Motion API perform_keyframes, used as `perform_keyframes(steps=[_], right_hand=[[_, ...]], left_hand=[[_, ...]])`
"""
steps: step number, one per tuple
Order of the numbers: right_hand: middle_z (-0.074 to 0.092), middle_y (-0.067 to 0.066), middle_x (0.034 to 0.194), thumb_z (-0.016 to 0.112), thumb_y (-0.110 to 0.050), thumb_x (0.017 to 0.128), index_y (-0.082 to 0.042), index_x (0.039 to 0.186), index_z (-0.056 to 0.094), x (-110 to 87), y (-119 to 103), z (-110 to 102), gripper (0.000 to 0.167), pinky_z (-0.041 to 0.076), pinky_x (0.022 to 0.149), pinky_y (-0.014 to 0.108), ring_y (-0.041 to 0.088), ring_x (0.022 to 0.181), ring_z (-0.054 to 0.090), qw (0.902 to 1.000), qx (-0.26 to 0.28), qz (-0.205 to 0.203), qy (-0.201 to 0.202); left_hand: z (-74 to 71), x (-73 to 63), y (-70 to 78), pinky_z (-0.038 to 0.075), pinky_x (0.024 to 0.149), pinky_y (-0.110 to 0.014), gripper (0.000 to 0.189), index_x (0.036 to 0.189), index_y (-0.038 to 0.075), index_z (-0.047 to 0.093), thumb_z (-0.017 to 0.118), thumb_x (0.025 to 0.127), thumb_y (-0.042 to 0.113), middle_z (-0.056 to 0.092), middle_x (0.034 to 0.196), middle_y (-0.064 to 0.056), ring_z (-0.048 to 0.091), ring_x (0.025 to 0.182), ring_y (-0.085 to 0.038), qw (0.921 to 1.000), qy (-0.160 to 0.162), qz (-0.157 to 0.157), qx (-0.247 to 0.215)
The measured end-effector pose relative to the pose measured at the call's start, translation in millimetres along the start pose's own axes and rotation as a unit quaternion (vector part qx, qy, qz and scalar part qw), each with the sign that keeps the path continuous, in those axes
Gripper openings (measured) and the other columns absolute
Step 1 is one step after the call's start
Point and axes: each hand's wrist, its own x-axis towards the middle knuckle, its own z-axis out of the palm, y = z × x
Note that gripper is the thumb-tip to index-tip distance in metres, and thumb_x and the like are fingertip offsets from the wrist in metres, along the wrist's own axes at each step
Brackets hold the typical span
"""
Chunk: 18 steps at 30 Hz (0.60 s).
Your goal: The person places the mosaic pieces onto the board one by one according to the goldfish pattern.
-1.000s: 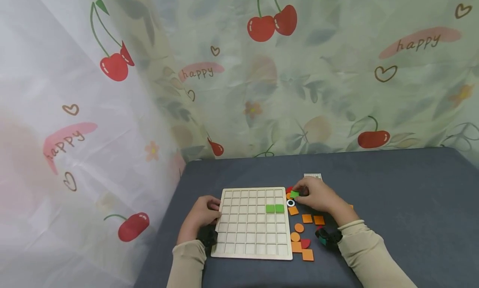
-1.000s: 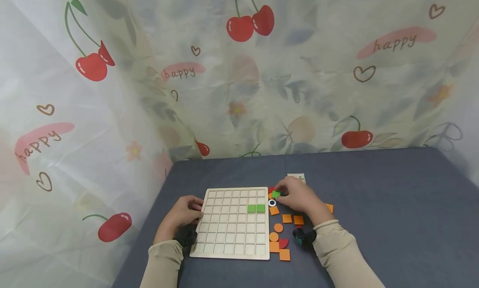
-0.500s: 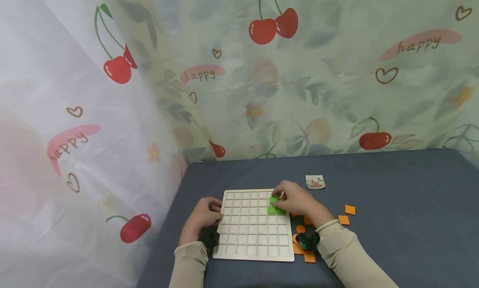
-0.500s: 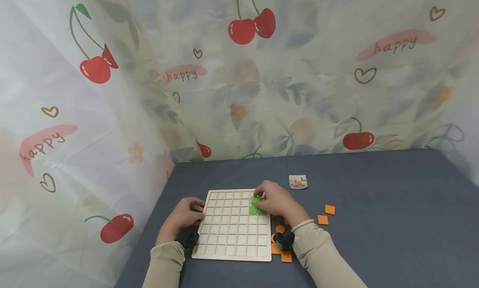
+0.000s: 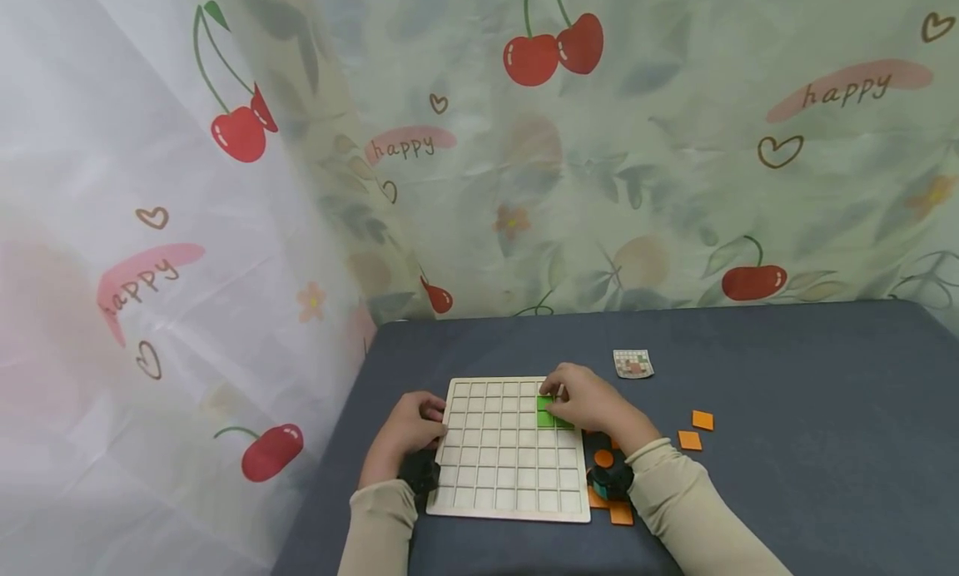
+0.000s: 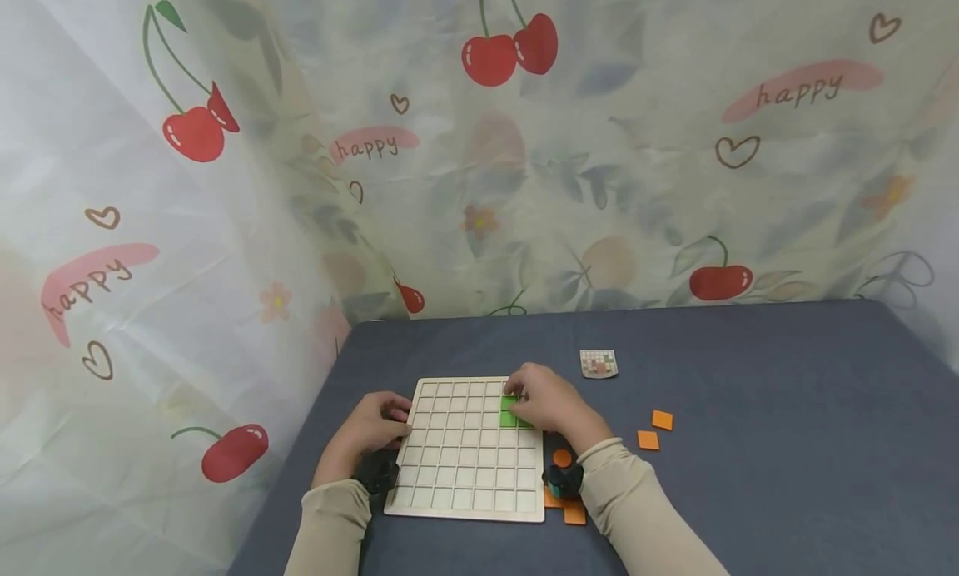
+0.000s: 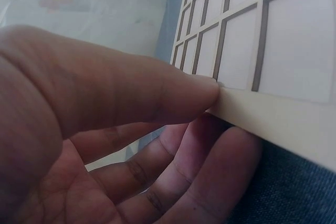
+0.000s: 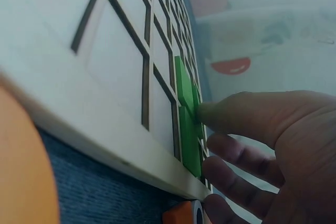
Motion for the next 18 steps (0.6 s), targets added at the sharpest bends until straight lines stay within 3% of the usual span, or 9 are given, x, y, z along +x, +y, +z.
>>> perform_keyframes(steps=[18], right_hand=[[0.067,0.005,0.113,0.072,-0.014,0.101,-0.009,0.121,0.077,-2.9,2.8,-7.2,0.021,0.056,0.077,0.034,0.015,0.091,0.062,0.9999,0.007,-0.002,0.009]], left_hand=[[-0.5,1.0,-1.4,0.063,0.068,-0.038,0.038,0.126,-0.005,0.068,0.074,0.089,-0.005,0.067,0.103,-0.017,0.068,0.081,-0.024,1.0000,-0.003,0.003,0.002]])
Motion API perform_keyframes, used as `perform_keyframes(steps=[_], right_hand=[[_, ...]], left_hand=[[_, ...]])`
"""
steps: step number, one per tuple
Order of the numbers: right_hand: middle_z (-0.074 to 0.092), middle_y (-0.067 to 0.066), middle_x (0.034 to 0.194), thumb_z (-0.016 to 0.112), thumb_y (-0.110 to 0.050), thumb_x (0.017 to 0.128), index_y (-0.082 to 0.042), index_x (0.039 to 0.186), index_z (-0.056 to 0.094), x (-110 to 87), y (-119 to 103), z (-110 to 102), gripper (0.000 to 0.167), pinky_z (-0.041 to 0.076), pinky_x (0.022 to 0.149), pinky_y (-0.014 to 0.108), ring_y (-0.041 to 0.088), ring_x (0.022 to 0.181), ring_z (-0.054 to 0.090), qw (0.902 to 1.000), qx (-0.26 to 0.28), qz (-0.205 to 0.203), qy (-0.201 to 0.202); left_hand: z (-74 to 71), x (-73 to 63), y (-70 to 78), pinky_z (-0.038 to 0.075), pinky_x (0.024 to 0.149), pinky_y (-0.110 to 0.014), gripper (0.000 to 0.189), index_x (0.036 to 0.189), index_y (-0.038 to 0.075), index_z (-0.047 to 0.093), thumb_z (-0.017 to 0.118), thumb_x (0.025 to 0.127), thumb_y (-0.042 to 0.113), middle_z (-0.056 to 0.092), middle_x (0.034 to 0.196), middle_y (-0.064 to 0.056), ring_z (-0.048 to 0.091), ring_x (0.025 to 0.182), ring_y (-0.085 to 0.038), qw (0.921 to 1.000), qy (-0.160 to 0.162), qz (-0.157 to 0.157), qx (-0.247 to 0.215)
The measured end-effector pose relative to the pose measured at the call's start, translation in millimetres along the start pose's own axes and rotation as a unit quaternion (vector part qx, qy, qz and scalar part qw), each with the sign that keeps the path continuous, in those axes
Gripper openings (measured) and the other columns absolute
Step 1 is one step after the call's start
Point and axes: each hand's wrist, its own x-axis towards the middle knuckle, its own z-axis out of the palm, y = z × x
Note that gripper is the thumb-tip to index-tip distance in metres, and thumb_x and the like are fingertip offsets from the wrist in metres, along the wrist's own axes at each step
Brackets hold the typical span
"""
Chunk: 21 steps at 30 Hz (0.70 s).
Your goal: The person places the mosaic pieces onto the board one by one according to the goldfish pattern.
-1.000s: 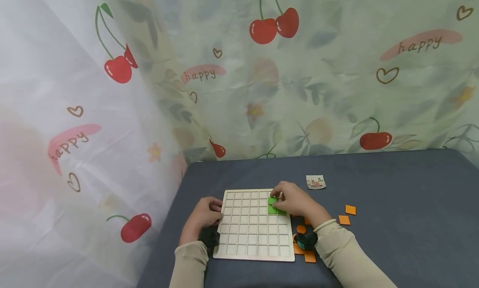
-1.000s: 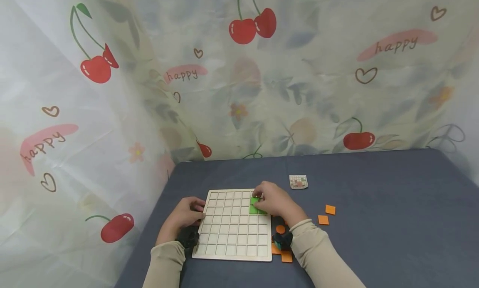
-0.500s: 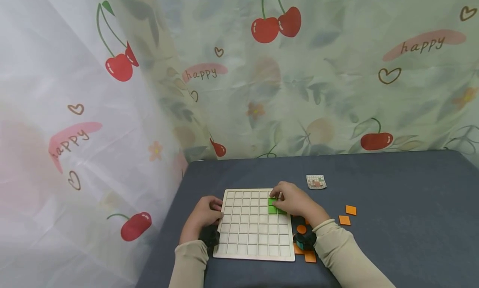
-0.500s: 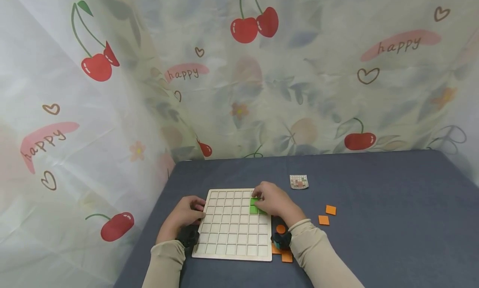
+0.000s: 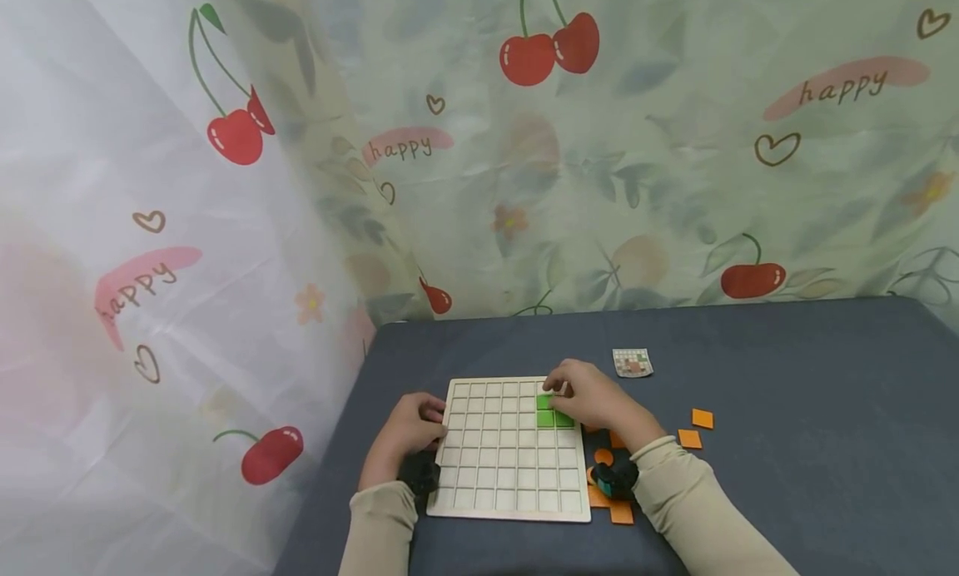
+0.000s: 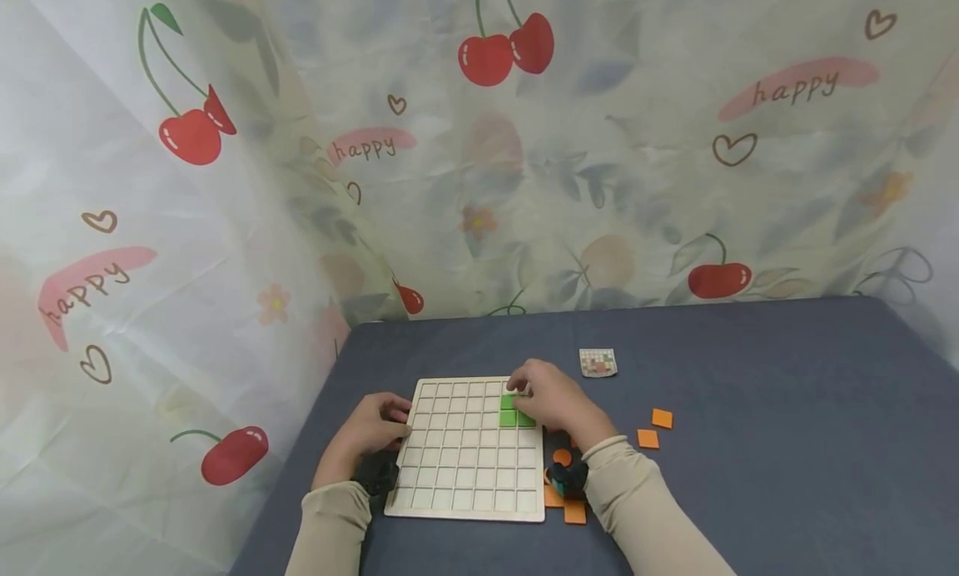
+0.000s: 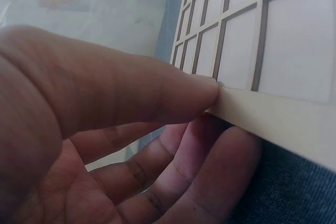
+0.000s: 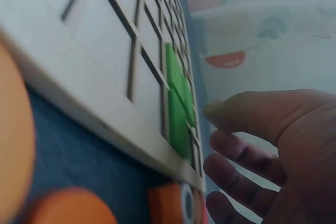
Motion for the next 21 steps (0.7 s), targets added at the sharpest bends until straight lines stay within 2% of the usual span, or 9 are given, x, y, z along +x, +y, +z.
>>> perform_keyframes(steps=[9,17,21], right_hand=[[0.068,0.008,0.112,0.071,-0.013,0.102,-0.004,0.123,0.075,-18.3,4,-31,0.024,0.052,0.070,0.032,0.014,0.079,0.058,0.9998,-0.006,-0.015,0.013],[0.070,0.008,0.114,0.072,-0.016,0.101,-0.007,0.121,0.076,-45.7,15,-53,0.023,0.055,0.076,0.034,0.015,0.092,0.061,0.9987,-0.041,-0.014,0.027],[0.071,0.005,0.114,0.074,-0.019,0.100,-0.009,0.121,0.076,-63.3,22,-62,0.023,0.054,0.078,0.035,0.013,0.093,0.061,0.9977,-0.060,-0.008,0.032]], left_hand=[[-0.2,-1.1,1.3,0.064,0.068,-0.039,0.037,0.126,-0.004,0.068,0.074,0.090,-0.004,0.067,0.103,-0.017,0.068,0.083,-0.024,1.0000,0.001,-0.002,0.005],[0.1,-1.4,2.7,0.064,0.068,-0.039,0.037,0.126,-0.005,0.068,0.073,0.090,-0.005,0.067,0.103,-0.018,0.069,0.083,-0.024,1.0000,-0.002,-0.002,0.004],[0.8,-1.3,3.1,0.064,0.068,-0.039,0.036,0.126,-0.006,0.068,0.072,0.090,-0.006,0.066,0.103,-0.018,0.069,0.083,-0.025,1.0000,-0.002,-0.001,0.003]])
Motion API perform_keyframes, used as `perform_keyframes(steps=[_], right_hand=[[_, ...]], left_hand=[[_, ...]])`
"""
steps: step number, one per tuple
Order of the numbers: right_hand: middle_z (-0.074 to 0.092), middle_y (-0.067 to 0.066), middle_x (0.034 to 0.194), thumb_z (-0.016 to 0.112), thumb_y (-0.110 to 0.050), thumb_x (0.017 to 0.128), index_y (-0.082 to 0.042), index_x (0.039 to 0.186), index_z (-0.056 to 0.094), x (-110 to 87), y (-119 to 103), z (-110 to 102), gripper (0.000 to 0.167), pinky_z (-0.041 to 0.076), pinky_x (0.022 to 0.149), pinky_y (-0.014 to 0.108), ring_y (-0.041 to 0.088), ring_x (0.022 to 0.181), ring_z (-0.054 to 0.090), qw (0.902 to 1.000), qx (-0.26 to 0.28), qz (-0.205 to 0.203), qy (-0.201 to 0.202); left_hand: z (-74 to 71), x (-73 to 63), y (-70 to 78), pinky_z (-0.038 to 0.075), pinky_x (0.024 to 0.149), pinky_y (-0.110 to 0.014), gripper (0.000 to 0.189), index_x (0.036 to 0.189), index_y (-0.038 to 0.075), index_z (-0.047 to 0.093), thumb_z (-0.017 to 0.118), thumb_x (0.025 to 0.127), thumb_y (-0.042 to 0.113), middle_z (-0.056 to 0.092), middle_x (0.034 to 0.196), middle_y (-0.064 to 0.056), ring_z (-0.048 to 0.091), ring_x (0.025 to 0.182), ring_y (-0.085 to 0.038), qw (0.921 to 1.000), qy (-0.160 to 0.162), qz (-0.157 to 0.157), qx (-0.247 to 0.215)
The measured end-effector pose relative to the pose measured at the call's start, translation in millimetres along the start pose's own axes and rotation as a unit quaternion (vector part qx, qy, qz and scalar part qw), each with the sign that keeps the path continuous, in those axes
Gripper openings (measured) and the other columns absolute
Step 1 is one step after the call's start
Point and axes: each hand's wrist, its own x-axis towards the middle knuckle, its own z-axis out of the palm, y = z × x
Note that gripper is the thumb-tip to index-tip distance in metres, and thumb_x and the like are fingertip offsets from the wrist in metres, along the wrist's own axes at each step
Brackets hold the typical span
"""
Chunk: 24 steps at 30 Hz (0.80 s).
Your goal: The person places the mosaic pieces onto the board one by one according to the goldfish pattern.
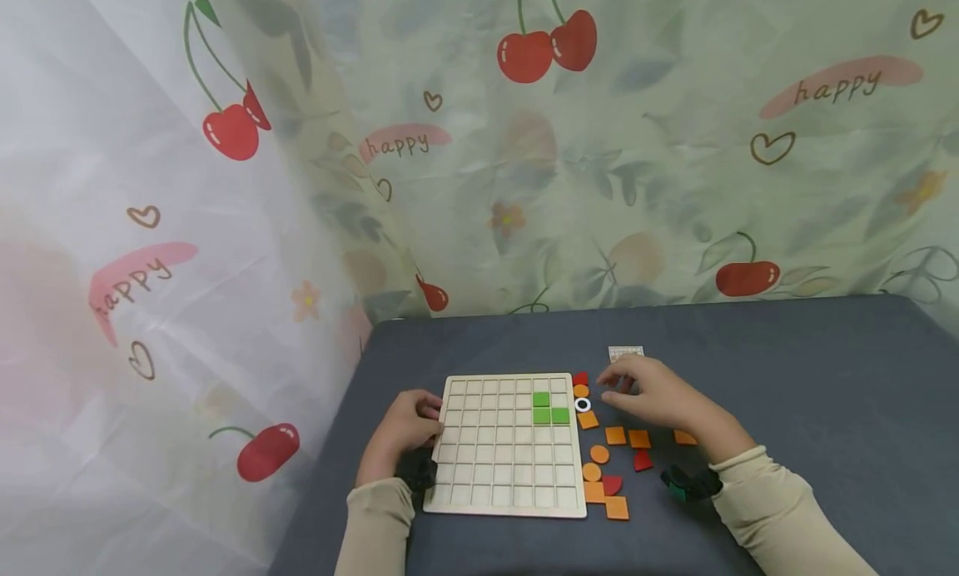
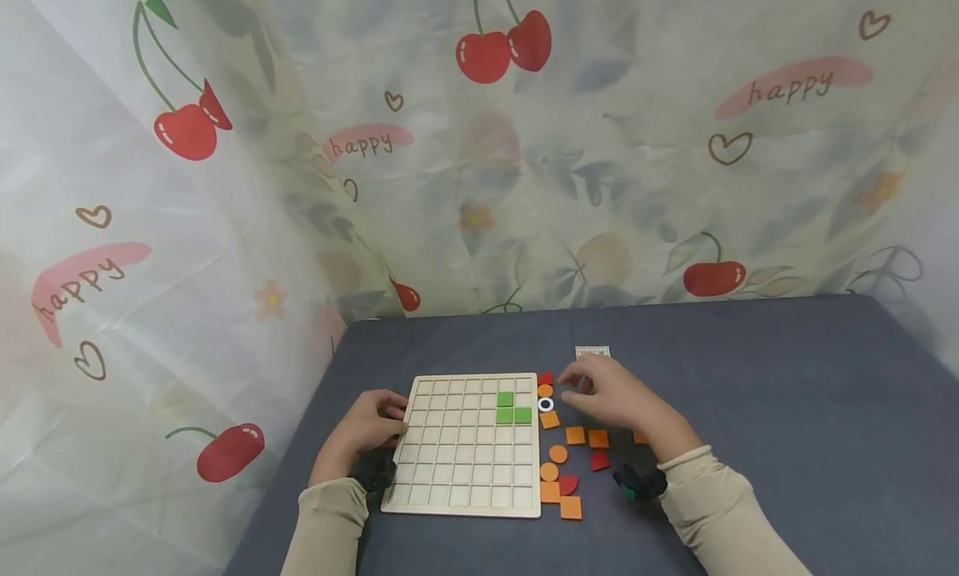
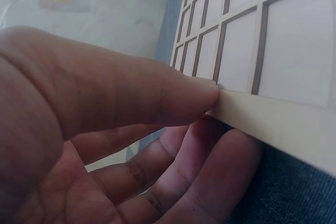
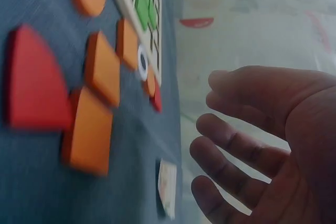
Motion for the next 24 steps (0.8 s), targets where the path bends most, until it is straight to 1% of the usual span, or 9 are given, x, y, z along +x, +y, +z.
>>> perform_keyframes(steps=[5,10,17,21,24], right_hand=[[0.071,0.005,0.114,0.077,-0.019,0.098,-0.009,0.119,0.077,-23.7,13,-10,0.023,0.053,0.074,0.032,0.011,0.090,0.059,0.9997,-0.013,0.009,0.017],[0.069,0.002,0.110,0.078,-0.019,0.097,-0.011,0.118,0.077,-45.5,31,-19,0.022,0.052,0.071,0.028,0.009,0.089,0.058,0.9991,-0.029,0.026,0.019],[0.070,0.005,0.113,0.081,-0.018,0.095,-0.010,0.119,0.077,-62.1,51,-34,0.027,0.052,0.070,0.030,0.013,0.091,0.059,0.9971,-0.050,0.043,0.037],[0.071,0.009,0.114,0.081,-0.017,0.094,-0.006,0.123,0.075,-69.2,62,-40,0.031,0.051,0.068,0.028,0.011,0.088,0.059,0.9963,-0.052,0.058,0.036],[0.071,0.010,0.112,0.081,-0.018,0.092,-0.002,0.122,0.074,-73.2,70,-44,0.034,0.052,0.068,0.028,0.011,0.086,0.059,0.9953,-0.058,0.072,0.030]], left_hand=[[-0.2,0.1,-0.7,0.064,0.068,-0.038,0.036,0.126,-0.005,0.068,0.073,0.090,-0.005,0.067,0.104,-0.018,0.069,0.083,-0.024,1.0000,0.001,0.001,0.003],[-1.5,1.2,-2.5,0.063,0.068,-0.038,0.037,0.126,-0.005,0.068,0.073,0.090,-0.004,0.067,0.104,-0.018,0.068,0.083,-0.024,1.0000,0.004,0.002,0.005],[-2.5,1.1,-2.5,0.063,0.068,-0.038,0.037,0.127,-0.004,0.068,0.074,0.090,-0.004,0.067,0.104,-0.018,0.068,0.083,-0.024,0.9999,0.004,0.005,0.010],[-2.2,-0.9,-1.5,0.063,0.068,-0.038,0.037,0.126,-0.005,0.068,0.074,0.090,-0.004,0.067,0.103,-0.017,0.068,0.083,-0.024,0.9999,0.004,0.001,0.009],[-2.1,-1.5,-1.3,0.063,0.068,-0.038,0.037,0.127,-0.005,0.068,0.074,0.090,-0.004,0.067,0.103,-0.017,0.068,0.083,-0.024,0.9999,0.002,0.003,0.009]])
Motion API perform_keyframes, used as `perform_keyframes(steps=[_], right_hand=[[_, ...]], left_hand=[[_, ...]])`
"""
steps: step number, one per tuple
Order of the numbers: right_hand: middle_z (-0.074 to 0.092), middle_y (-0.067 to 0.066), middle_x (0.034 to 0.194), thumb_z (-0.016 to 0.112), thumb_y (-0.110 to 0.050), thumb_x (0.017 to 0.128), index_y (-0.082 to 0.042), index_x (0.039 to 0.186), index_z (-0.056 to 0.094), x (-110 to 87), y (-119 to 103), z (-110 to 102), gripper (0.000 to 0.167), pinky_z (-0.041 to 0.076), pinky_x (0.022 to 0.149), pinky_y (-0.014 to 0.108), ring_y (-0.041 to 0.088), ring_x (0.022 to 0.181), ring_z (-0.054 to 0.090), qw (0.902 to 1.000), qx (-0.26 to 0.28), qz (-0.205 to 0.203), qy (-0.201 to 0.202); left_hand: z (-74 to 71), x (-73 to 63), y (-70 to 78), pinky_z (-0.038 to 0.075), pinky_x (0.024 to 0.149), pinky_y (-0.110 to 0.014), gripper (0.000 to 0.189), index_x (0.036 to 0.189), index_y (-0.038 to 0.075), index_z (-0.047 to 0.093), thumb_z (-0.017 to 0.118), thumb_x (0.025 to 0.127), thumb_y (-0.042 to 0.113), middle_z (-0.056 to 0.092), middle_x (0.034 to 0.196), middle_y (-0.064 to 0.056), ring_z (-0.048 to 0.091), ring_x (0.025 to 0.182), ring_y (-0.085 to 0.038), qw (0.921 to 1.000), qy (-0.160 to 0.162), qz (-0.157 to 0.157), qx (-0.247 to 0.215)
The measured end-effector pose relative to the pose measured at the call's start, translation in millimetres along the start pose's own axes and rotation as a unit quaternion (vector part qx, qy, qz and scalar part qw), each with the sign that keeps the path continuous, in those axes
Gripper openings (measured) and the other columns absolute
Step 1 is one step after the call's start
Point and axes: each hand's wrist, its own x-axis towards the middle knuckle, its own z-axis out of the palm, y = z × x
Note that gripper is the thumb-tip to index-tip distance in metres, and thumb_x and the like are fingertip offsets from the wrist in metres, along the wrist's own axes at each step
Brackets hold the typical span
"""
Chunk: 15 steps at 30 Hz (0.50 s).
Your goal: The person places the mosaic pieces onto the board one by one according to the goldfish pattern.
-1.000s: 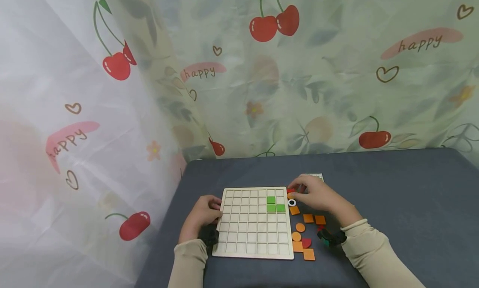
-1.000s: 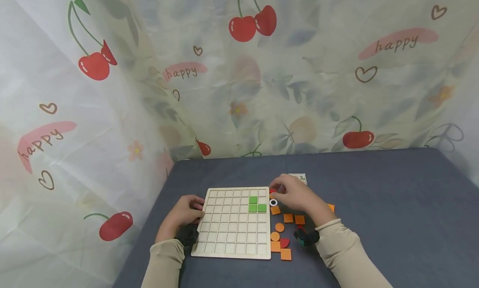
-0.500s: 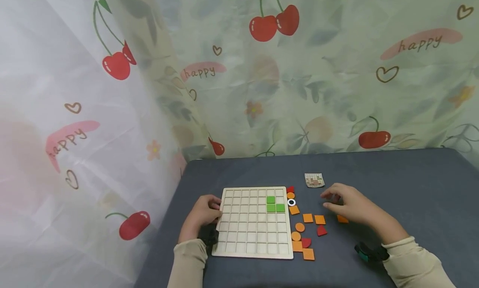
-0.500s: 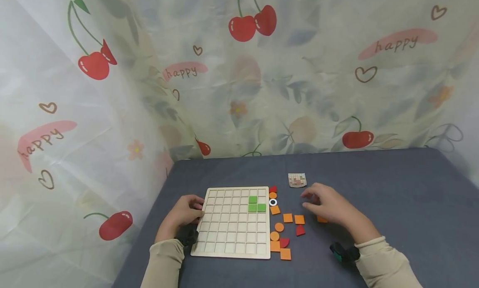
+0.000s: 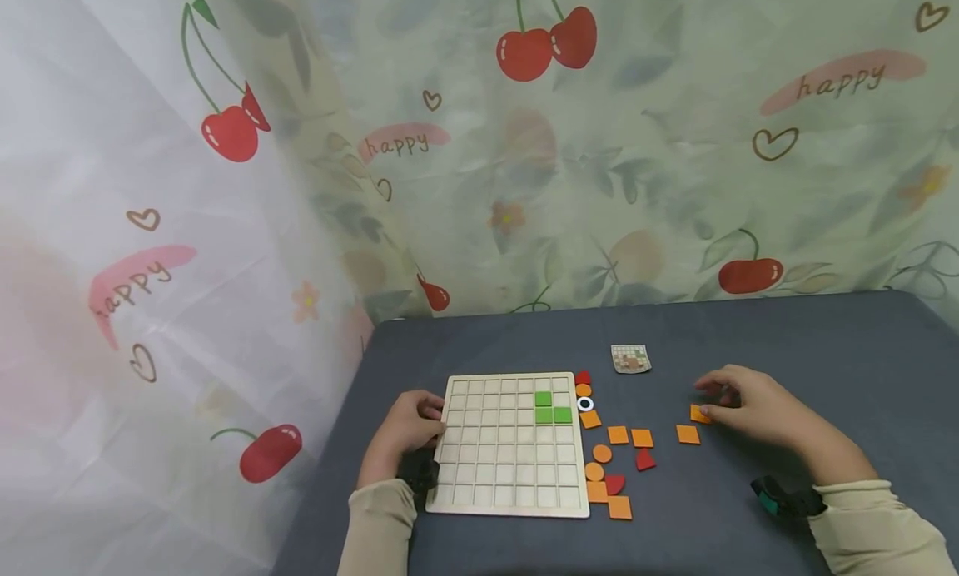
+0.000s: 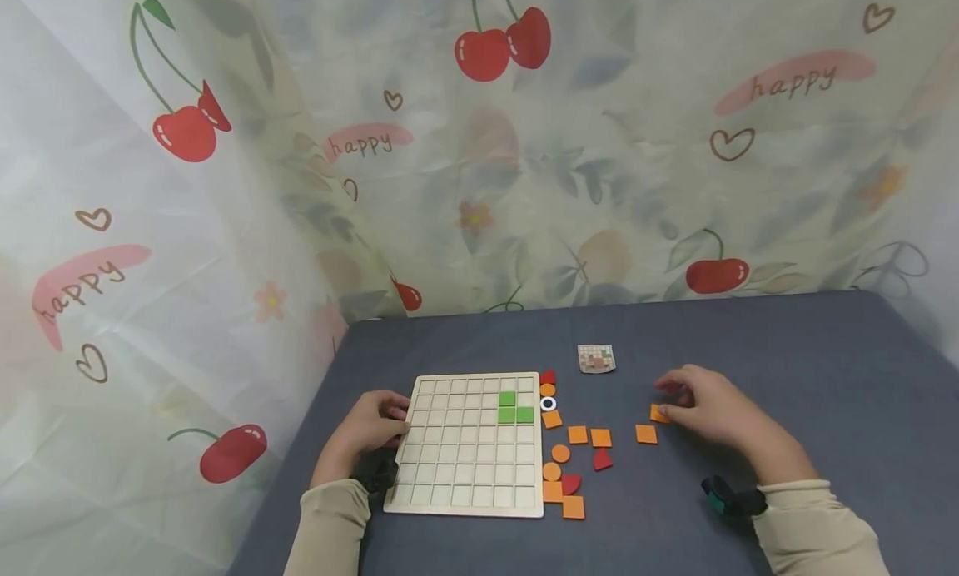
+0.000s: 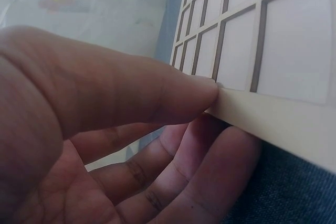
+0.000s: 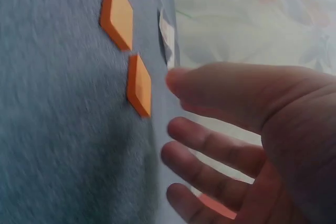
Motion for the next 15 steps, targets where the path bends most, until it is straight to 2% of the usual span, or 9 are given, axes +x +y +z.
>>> perform_keyframes(steps=[7,15], right_hand=[[0.072,0.008,0.106,0.087,-0.026,0.088,-0.002,0.117,0.075,-0.3,11,-4,0.039,0.054,0.071,0.030,0.013,0.085,0.060,0.9994,-0.002,0.014,-0.031],[0.066,0.000,0.095,0.088,-0.020,0.087,-0.005,0.109,0.078,0.3,12,5,0.029,0.048,0.066,0.025,0.007,0.077,0.052,0.9995,-0.006,0.003,-0.032]], left_hand=[[0.6,1.6,-0.4,0.063,0.067,-0.038,0.037,0.127,-0.005,0.068,0.074,0.090,-0.003,0.067,0.103,-0.017,0.068,0.082,-0.024,1.0000,0.005,0.004,0.004],[1.5,2.0,-0.5,0.063,0.067,-0.038,0.037,0.127,-0.005,0.068,0.074,0.090,-0.003,0.066,0.101,-0.016,0.068,0.082,-0.024,1.0000,0.005,-0.002,-0.004]])
